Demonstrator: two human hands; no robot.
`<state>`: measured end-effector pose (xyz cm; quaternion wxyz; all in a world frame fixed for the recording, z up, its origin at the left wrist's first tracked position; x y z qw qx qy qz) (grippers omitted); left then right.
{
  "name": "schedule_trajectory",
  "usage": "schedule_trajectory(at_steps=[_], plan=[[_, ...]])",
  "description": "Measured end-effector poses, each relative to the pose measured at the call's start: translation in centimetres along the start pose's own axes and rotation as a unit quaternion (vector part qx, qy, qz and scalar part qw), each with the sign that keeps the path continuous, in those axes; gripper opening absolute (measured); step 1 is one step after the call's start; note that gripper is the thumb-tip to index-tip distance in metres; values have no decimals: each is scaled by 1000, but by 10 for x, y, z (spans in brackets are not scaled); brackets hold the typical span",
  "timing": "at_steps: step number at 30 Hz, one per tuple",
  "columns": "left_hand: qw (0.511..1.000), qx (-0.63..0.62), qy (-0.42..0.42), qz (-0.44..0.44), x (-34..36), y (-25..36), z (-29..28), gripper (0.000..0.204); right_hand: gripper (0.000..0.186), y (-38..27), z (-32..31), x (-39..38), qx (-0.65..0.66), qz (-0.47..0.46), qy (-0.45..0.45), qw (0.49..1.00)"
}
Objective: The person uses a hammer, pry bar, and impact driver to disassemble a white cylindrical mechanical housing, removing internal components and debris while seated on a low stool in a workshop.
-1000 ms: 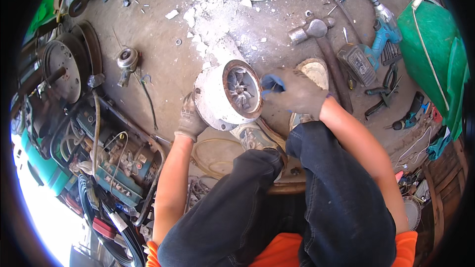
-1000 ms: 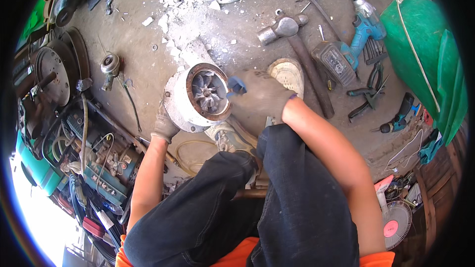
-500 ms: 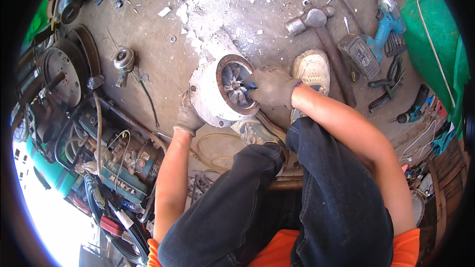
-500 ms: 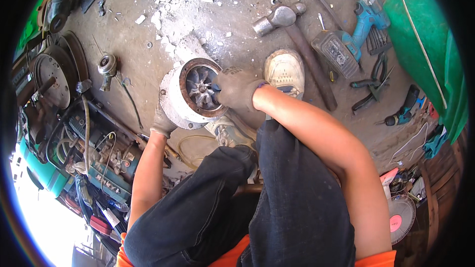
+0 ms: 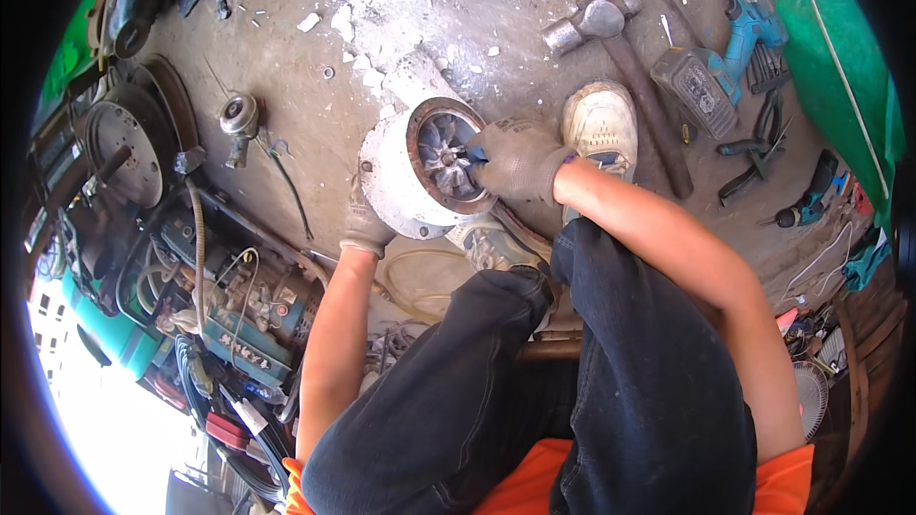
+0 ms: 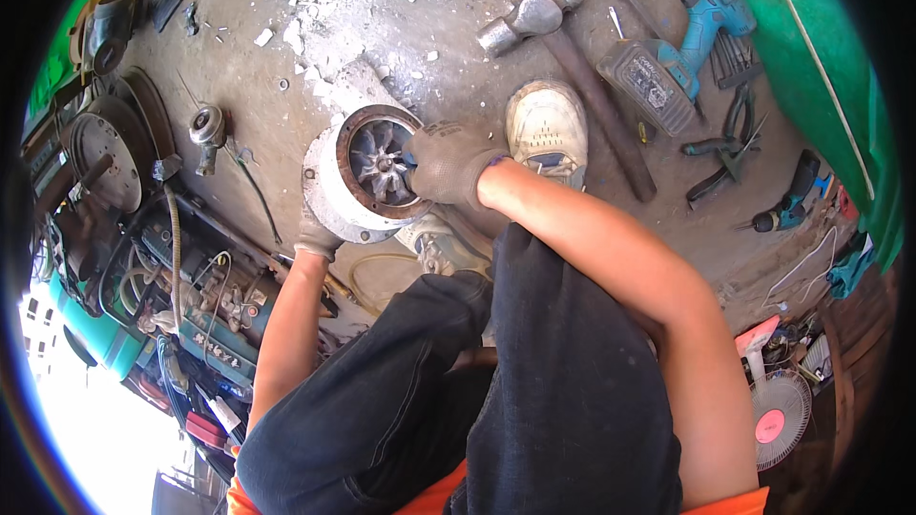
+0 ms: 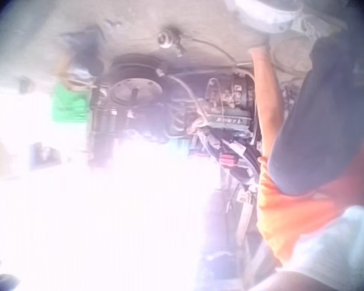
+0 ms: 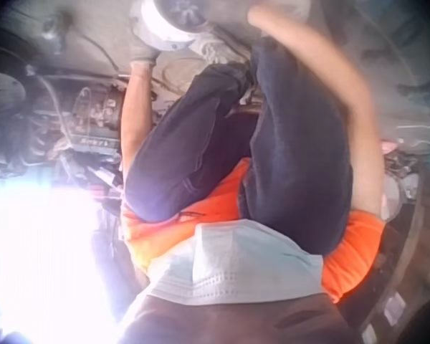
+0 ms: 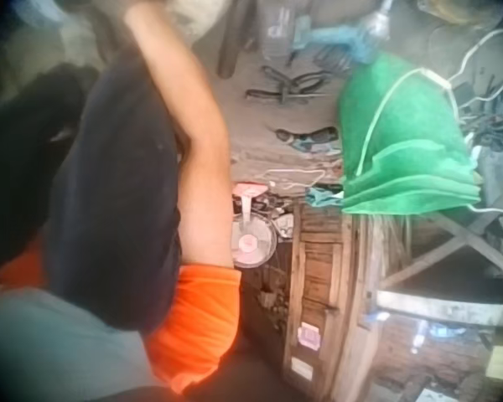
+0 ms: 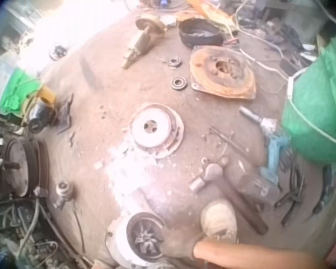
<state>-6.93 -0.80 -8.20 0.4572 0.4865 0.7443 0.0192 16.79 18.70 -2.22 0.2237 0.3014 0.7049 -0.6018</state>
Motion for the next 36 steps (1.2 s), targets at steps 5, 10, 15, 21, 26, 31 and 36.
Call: schedule_trajectory(at_steps=[5,10,15,21,26,31,36], plan=[[996,-43,71,-42,-13,-1,11,64,41,6,5,-2,29,3,-17,999],[992,-57,96,-59,-14,44,-5,63,39,-8,-6,-8,18,-27,35,999],[992,-54,-115,-10,15,42,-26,74,37,8,18,1,5,-21,101,995],[970,-227,-75,49,3,55,-38,71,32,-30,-21,-8,-43,-59,14,997],[851,-514,-21,-104,-39,74,-39,60,26,-85,-58,-31,-163,-261,47,950],[862,-494,-59,-93,-59,73,-39,60,26,-95,-63,-48,-211,-428,260,840],[864,-492,-62,-83,-65,73,-39,59,28,-106,-83,-54,-139,-464,232,844]])
Point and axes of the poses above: each hand's wrist, its own x-axis towards the middle knuckle, its own z-axis out of the palm, y = z × x, the point moved 1 cm from there along x, towards the middle knuckle, and after that the axes turned 9 degrees about -z, right-handed, at the moved point
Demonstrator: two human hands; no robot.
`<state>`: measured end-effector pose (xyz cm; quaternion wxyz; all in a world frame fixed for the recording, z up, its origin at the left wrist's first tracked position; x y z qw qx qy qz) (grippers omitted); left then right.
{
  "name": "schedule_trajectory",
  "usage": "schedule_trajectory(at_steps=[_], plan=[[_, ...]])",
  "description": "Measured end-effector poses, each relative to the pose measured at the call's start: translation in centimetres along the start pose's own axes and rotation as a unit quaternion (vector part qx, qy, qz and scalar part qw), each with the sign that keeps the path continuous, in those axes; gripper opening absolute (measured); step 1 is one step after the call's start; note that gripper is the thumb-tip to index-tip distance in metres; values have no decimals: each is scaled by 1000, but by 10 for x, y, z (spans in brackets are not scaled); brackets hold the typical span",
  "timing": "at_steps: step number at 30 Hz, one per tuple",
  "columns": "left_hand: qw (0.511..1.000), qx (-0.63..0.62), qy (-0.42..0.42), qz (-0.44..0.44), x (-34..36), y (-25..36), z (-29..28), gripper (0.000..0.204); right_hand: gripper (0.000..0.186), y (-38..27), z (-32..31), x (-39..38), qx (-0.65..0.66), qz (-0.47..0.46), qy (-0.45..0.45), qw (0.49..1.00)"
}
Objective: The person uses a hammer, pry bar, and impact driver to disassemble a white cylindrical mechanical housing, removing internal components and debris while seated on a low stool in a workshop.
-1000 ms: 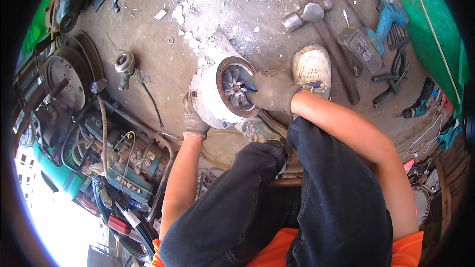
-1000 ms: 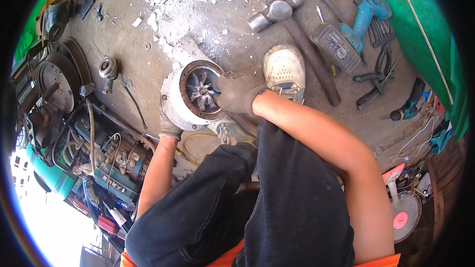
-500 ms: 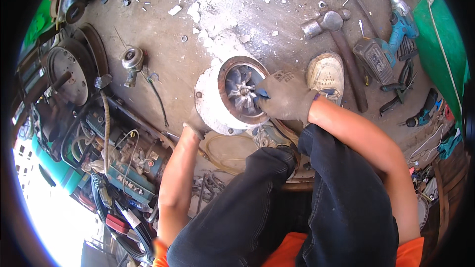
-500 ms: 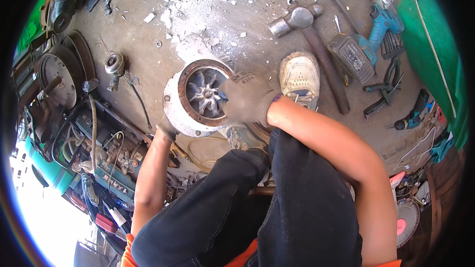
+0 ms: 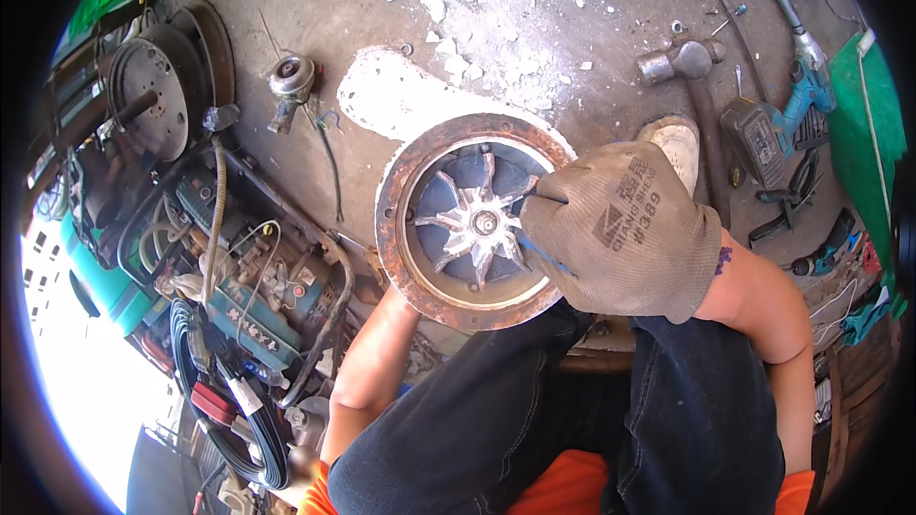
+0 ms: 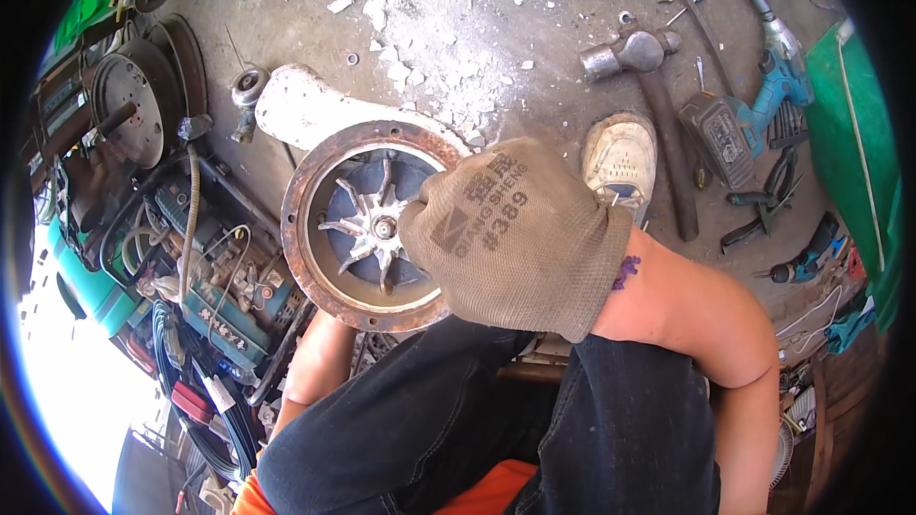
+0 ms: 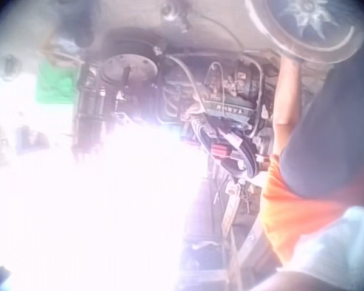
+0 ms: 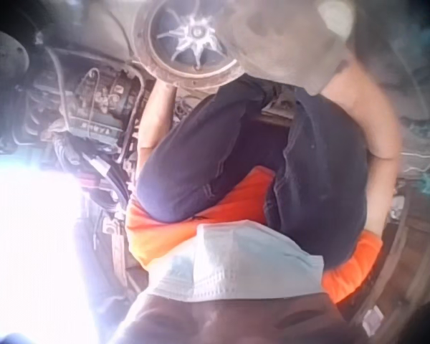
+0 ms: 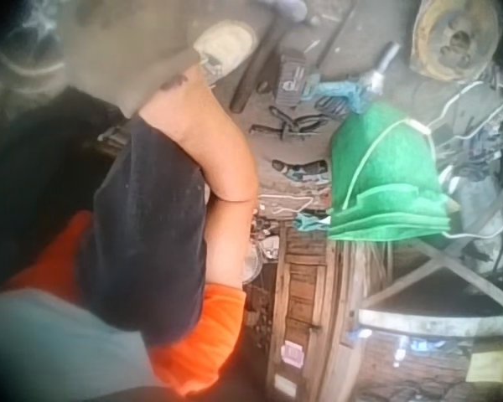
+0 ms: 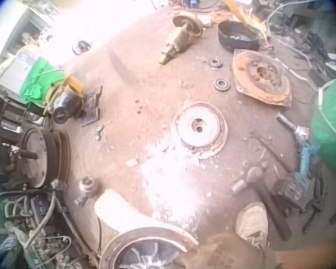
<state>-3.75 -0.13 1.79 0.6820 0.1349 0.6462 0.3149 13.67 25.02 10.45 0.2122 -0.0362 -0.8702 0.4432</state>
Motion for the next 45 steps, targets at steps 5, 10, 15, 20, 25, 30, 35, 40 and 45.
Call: schedule_trajectory(at_steps=[5,10,15,20,25,30,35,40,45], plan=[[1000,4,0,6,0,-3,6,58,25,-13,1,3,-28,78,-123,989],[1000,6,0,9,0,-6,12,58,22,-15,-1,3,-60,68,-109,990],[1000,8,-3,10,-1,-5,14,57,19,-13,-1,3,-17,108,-137,985],[1000,16,-2,7,-1,-1,9,57,17,-12,1,1,-28,123,-135,983],[1000,20,-7,3,-3,-3,7,56,16,-11,3,1,-41,134,-173,975],[1000,22,-12,1,-3,-3,7,56,16,-10,5,-2,-35,140,-162,976],[1000,24,-14,1,-1,-4,7,55,16,-9,3,-1,-23,130,-168,977],[1000,27,-11,1,-1,-4,8,55,18,-6,3,-1,21,151,-134,979],[1000,30,-5,4,-2,-3,8,54,21,-4,4,-2,6,178,-195,964]])
Point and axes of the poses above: each hand's wrist, its own x-axis towards the middle knuckle, its own z-axis out of the palm, y = z × x, the point moved 1 cm from there along x, towards the middle knuckle, and after that the axes turned 9 degrees about -z, right-handed, at the moved point
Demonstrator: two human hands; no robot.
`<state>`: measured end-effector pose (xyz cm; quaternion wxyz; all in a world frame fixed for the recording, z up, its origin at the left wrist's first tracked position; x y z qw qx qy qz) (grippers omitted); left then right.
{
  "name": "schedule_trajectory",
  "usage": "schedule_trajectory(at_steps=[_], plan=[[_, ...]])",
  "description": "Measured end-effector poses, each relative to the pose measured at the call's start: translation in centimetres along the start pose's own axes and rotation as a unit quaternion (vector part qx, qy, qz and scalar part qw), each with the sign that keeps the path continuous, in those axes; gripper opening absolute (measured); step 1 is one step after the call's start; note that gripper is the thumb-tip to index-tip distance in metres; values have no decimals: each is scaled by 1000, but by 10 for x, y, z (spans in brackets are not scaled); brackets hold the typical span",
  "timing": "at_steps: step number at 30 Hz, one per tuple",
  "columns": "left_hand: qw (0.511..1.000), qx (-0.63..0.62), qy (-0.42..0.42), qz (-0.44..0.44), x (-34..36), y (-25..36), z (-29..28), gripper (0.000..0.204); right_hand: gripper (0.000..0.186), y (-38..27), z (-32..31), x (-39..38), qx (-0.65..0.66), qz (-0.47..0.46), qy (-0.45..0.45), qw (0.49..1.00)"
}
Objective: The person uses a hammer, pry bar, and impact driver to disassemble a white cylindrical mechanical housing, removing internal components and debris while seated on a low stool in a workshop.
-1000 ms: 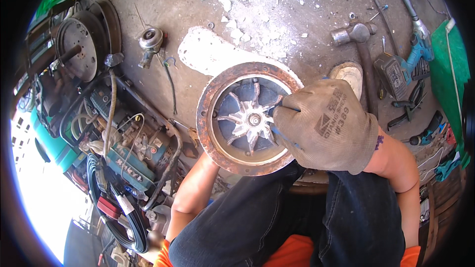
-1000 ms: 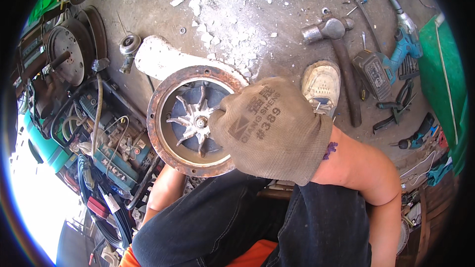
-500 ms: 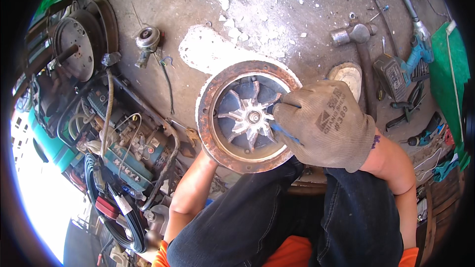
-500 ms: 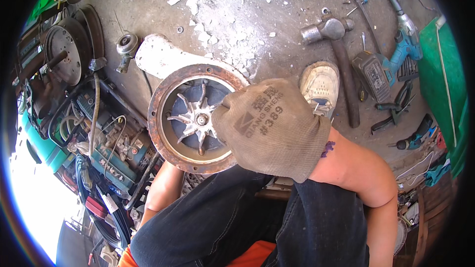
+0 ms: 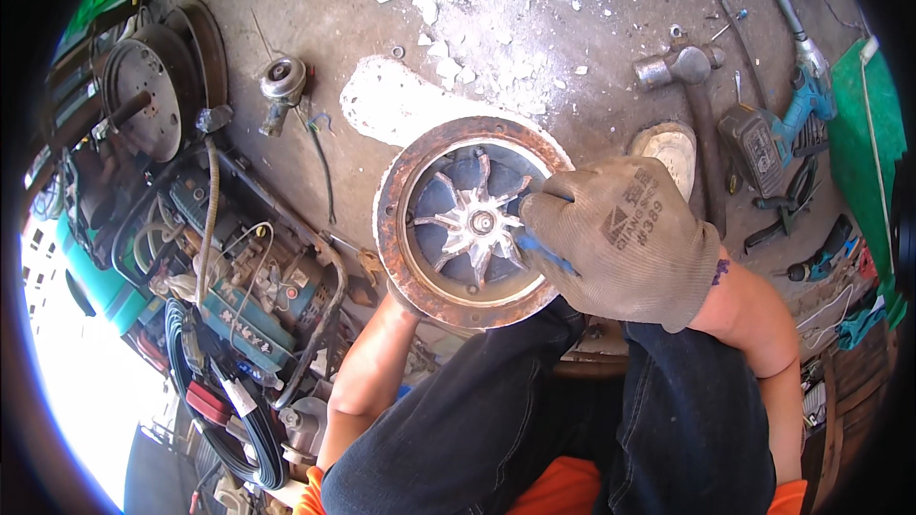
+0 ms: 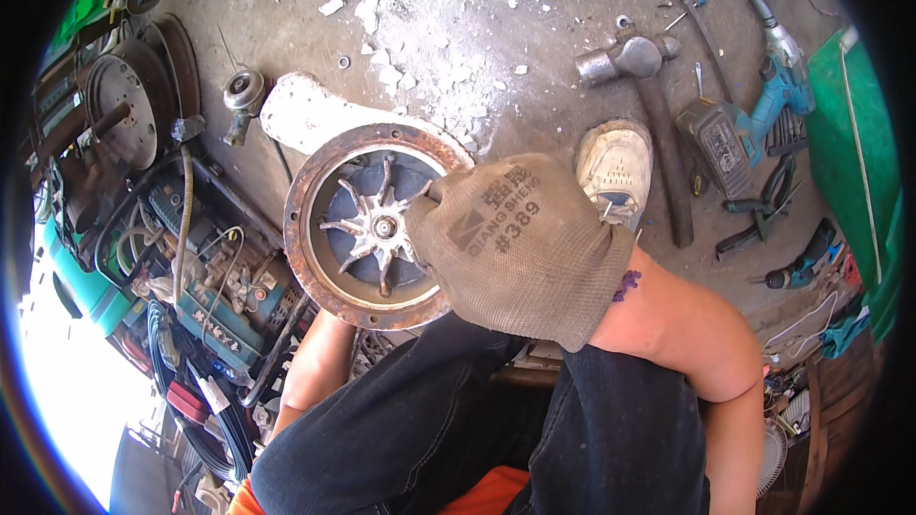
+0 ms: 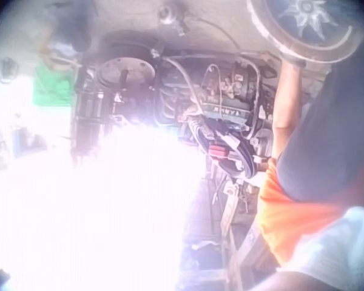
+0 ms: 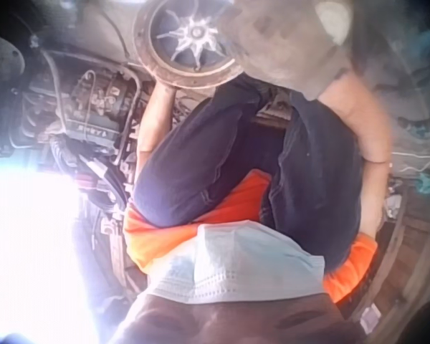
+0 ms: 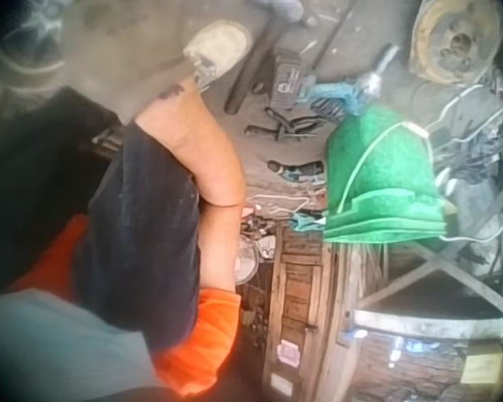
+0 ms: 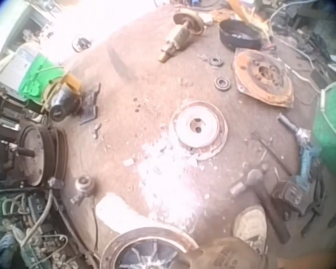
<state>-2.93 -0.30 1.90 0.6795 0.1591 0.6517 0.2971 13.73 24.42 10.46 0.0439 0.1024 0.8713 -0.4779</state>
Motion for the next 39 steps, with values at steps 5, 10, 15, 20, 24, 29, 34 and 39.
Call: schedule_trajectory(at_steps=[5,10,15,20,24,29,34,39], plan=[[1000,2,2,4,2,0,0,54,22,0,0,0,25,6,12,1000],[1000,8,28,10,-1,-4,-4,53,22,17,-9,-2,125,13,155,980],[999,20,44,24,-4,0,-12,53,38,98,26,-68,70,367,287,882],[995,76,45,38,-11,6,-18,52,57,129,67,-90,-249,423,126,862],[982,171,13,77,-14,10,-19,52,58,135,67,-79,-253,424,173,852],[974,215,60,24,-19,17,-16,55,59,146,76,-82,-242,441,208,839],[987,148,50,-29,-23,7,-23,63,57,144,49,-70,-186,512,162,823],[993,97,64,-35,-30,16,-23,64,52,147,51,-77,-94,510,184,835]])
Point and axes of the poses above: each hand's wrist, its own x-axis towards the middle knuckle, its own z-axis out of the palm, y = z × x, the point moved 1 cm from there along x, towards the middle knuckle, and after that the axes turned 9 degrees about -z, right-handed, at the moved point
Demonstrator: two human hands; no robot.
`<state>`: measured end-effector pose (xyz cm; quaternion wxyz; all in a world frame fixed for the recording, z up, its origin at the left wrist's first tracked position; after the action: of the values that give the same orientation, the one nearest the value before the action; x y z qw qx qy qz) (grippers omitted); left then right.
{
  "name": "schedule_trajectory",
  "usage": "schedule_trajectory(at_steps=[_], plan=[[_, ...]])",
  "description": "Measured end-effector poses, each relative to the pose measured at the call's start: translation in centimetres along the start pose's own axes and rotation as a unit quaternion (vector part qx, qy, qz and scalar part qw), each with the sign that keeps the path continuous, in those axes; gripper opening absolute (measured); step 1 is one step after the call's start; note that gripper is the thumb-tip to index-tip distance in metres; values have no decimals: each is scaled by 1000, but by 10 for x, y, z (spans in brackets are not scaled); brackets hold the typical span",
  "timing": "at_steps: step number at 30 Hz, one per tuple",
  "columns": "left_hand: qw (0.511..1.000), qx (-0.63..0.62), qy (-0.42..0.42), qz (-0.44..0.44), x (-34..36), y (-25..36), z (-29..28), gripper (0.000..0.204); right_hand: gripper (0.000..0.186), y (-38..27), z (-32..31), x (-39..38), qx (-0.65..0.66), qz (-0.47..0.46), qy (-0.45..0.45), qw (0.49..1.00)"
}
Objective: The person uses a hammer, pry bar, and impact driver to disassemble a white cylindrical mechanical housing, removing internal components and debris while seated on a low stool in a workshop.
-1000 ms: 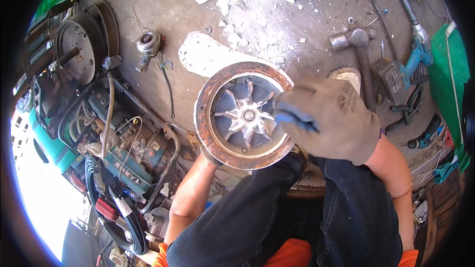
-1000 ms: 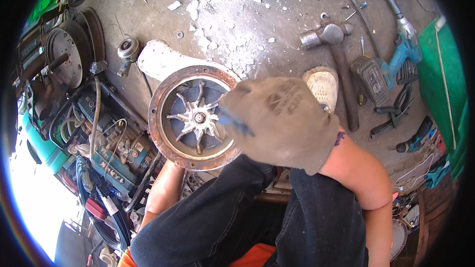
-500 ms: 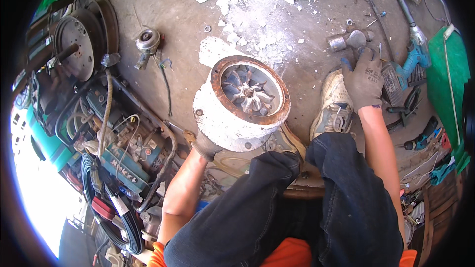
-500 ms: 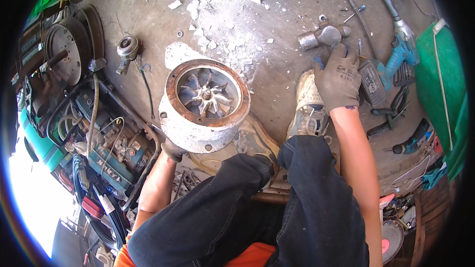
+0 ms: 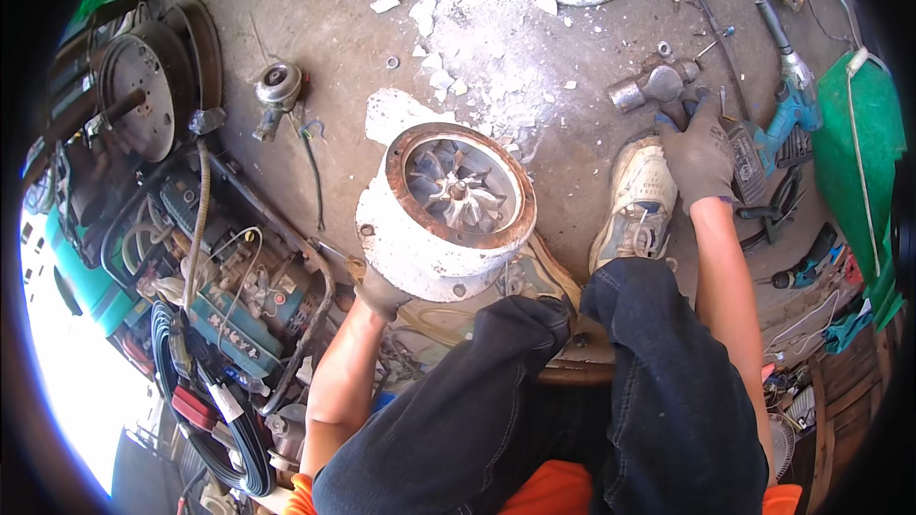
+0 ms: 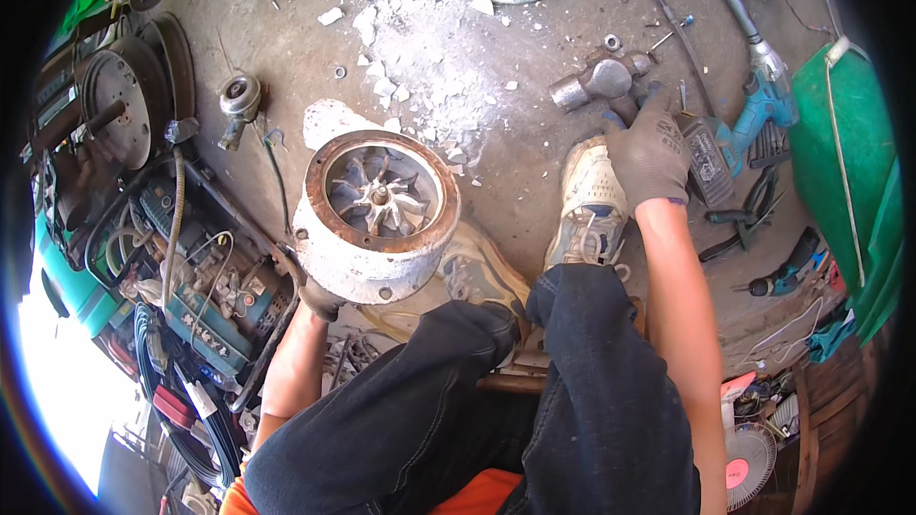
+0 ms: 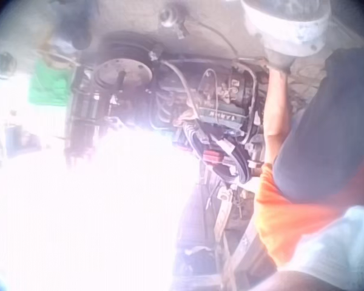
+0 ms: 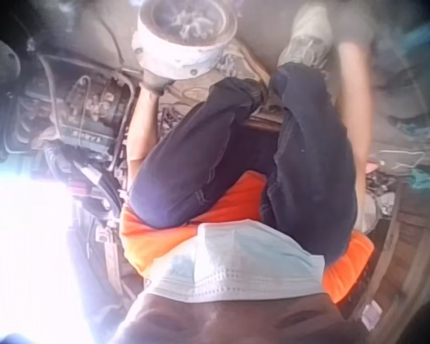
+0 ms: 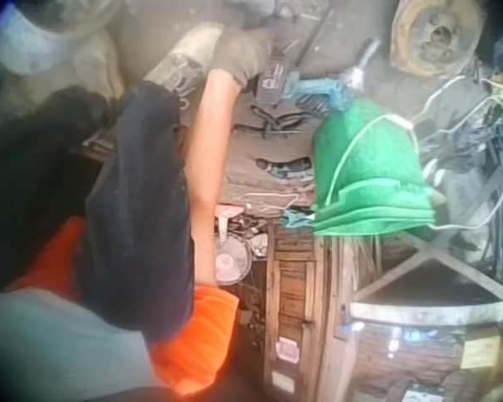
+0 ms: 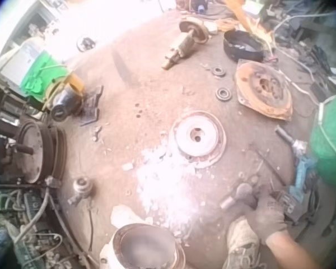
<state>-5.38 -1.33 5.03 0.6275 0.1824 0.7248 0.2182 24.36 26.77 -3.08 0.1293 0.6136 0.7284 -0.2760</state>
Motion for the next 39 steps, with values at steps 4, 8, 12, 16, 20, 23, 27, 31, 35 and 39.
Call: schedule_trajectory(at_steps=[4,8,12,16,20,23,27,31,35,39], plan=[[997,-57,10,-52,0,16,2,63,50,-15,-5,14,-115,-17,-70,991],[996,-62,-6,-59,7,4,-4,71,48,-17,-15,8,-54,-58,-43,996],[999,35,-4,-38,13,9,-4,72,44,-37,-47,-15,85,-118,-58,988],[998,52,-15,-21,15,1,-8,73,33,-48,-67,-35,302,-142,-195,922],[994,107,-26,17,20,-7,-11,72,30,-93,-72,-56,366,-221,-121,896],[986,158,-27,38,20,-21,-13,72,27,-90,-78,-50,390,-255,-42,884],[992,-55,-17,-115,14,3,-7,69,25,-87,-79,-39,346,-263,-21,901],[991,-77,-40,-101,22,7,-4,63,28,-93,-53,-54,224,-337,-142,904],[949,-262,-37,-173,15,-2,-6,62,29,-93,-70,-45,294,-262,-99,914],[990,-98,-44,-96,13,-5,-11,62,29,-72,-92,-22,388,-126,-4,913]])
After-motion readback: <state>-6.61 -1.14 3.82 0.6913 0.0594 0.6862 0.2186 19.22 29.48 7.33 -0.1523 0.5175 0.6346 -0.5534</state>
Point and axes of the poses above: each hand's wrist, its own x-axis towards the middle knuckle, its own z-axis out of the palm, y = z × x, the point moved 1 cm from there along x, towards the middle knuckle, and after that the axes turned 9 degrees about -z, right-handed, at the moved point
